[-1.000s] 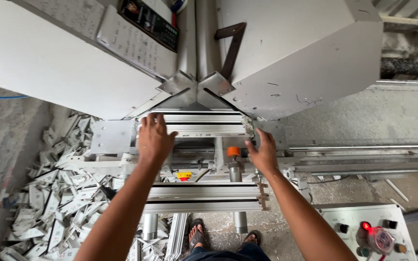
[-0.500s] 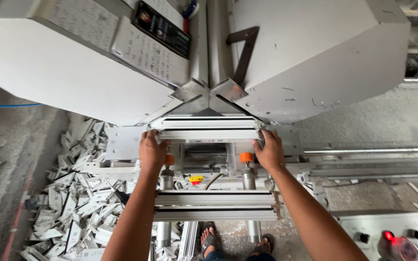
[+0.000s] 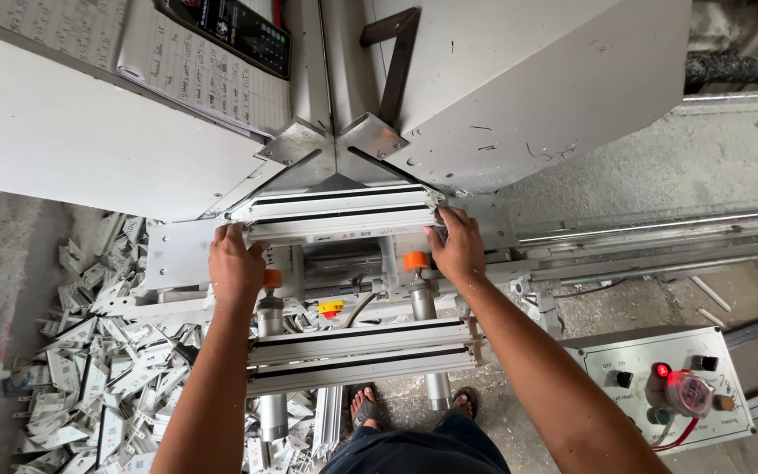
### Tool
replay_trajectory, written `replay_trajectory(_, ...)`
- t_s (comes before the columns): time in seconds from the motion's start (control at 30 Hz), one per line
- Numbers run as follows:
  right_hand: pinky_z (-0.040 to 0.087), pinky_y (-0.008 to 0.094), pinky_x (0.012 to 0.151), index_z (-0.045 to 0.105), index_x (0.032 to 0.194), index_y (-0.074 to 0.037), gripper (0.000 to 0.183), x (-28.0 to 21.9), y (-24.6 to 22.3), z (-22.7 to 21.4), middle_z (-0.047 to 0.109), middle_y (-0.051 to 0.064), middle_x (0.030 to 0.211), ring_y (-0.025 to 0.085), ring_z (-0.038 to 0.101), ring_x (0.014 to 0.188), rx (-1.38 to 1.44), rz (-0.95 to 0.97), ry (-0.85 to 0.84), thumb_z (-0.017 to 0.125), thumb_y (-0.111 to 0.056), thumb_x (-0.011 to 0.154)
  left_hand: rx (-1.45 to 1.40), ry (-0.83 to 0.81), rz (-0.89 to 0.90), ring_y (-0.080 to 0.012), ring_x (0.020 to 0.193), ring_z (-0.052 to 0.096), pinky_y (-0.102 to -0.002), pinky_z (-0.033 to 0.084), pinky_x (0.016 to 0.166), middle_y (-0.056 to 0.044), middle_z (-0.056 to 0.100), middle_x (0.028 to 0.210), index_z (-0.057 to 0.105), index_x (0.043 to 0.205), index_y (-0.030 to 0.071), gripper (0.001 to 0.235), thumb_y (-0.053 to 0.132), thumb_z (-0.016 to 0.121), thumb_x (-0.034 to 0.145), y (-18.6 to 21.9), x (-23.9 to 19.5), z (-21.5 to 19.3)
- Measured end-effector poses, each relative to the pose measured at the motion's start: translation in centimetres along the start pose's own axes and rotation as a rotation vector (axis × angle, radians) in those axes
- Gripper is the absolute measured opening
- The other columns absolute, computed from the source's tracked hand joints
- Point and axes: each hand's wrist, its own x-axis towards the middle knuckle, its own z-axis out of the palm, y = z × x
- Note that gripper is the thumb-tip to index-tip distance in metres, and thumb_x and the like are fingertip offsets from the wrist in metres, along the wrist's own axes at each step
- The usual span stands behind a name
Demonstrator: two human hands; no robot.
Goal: Measure and position UPVC window frame profiles on a fabrication machine and mark them for cutting or welding.
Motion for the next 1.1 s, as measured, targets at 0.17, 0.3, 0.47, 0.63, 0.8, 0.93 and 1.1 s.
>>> replay_trajectory(0.17,0.052,0.045,0.097,0.063,0.132,-0.004,0.054,0.1,0.0,-0.1,0.064,0.012,0.132,0.036,0.060,0.115,-0.032,-0.017,-0.010,0.076,-0.035,0.090,0.042,-0.012,0.004,-0.0385,0.108,0.064,-0.047,0.053,0.093,-0.019,0.067,0.125,0.068,0.122,-0.003,0.045,0.018,0.082,0.086,0.5,0.0,-0.5)
replay_trajectory(0.3,0.054,0.045,0.094,0.062,0.134,-0.004,0.063,0.2,-0.5,-0.2,0.067,0.012,0.124,0.034,0.061,0.115,-0.077,0.046,-0.051,0.077,-0.045,0.089,0.079,-0.017,0.016,-0.0366,0.104,0.065,-0.046,0.054,0.089,-0.019,0.068,0.122,0.068,0.121,-0.004,0.044,0.019,0.083,0.086,0.4,0.2,-0.5)
replay_trajectory(0.47,0.057,0.045,0.088,0.059,0.135,-0.005,0.067,0.4,-0.8,0.2,0.068,0.012,0.120,0.032,0.062,0.114,-0.124,0.080,-0.082,0.076,-0.050,0.088,0.139,-0.054,0.033,-0.0315,0.099,0.066,-0.043,0.053,0.092,-0.019,0.069,0.114,0.067,0.119,-0.006,0.045,0.022,0.083,0.087,-0.5,0.7,0.4)
replay_trajectory(0.63,0.059,0.044,0.083,0.060,0.130,-0.005,0.075,0.7,-2.0,-0.7,0.068,0.013,0.115,0.030,0.063,0.111,-0.161,0.094,-0.100,0.080,-0.058,0.080,0.167,-0.066,0.033,-0.0331,0.098,0.064,-0.044,0.052,0.090,-0.017,0.068,0.114,0.067,0.118,-0.003,0.041,0.021,0.082,0.087,0.5,0.6,-0.6)
replay_trajectory(0.8,0.060,0.043,0.081,0.068,0.119,-0.006,0.074,0.8,-2.5,-0.8,0.069,0.010,0.110,0.028,0.065,0.107,-0.141,0.102,-0.068,0.084,-0.062,0.074,0.174,-0.073,0.014,-0.0340,0.100,0.063,-0.045,0.053,0.087,-0.016,0.067,0.115,0.067,0.118,-0.002,0.041,0.021,0.081,0.087,0.4,0.6,-0.4)
replay_trajectory(0.93,0.060,0.043,0.081,0.069,0.115,-0.005,0.071,0.8,-3.0,-1.4,0.069,0.009,0.110,0.028,0.065,0.108,-0.124,0.125,-0.085,0.085,-0.061,0.073,0.167,-0.057,0.017,-0.0348,0.100,0.063,-0.046,0.054,0.086,-0.017,0.067,0.115,0.067,0.117,-0.002,0.039,0.020,0.081,0.087,0.5,0.4,-0.4)
replay_trajectory(1.1,0.059,0.045,0.083,0.071,0.114,-0.005,0.068,0.7,-3.1,-1.3,0.069,0.009,0.111,0.031,0.065,0.106,-0.101,0.108,-0.011,0.090,-0.054,0.071,0.073,-0.036,0.031,-0.0389,0.102,0.062,-0.049,0.053,0.086,-0.015,0.068,0.116,0.070,0.112,0.001,0.035,0.019,0.083,0.085,0.9,0.4,-1.5)
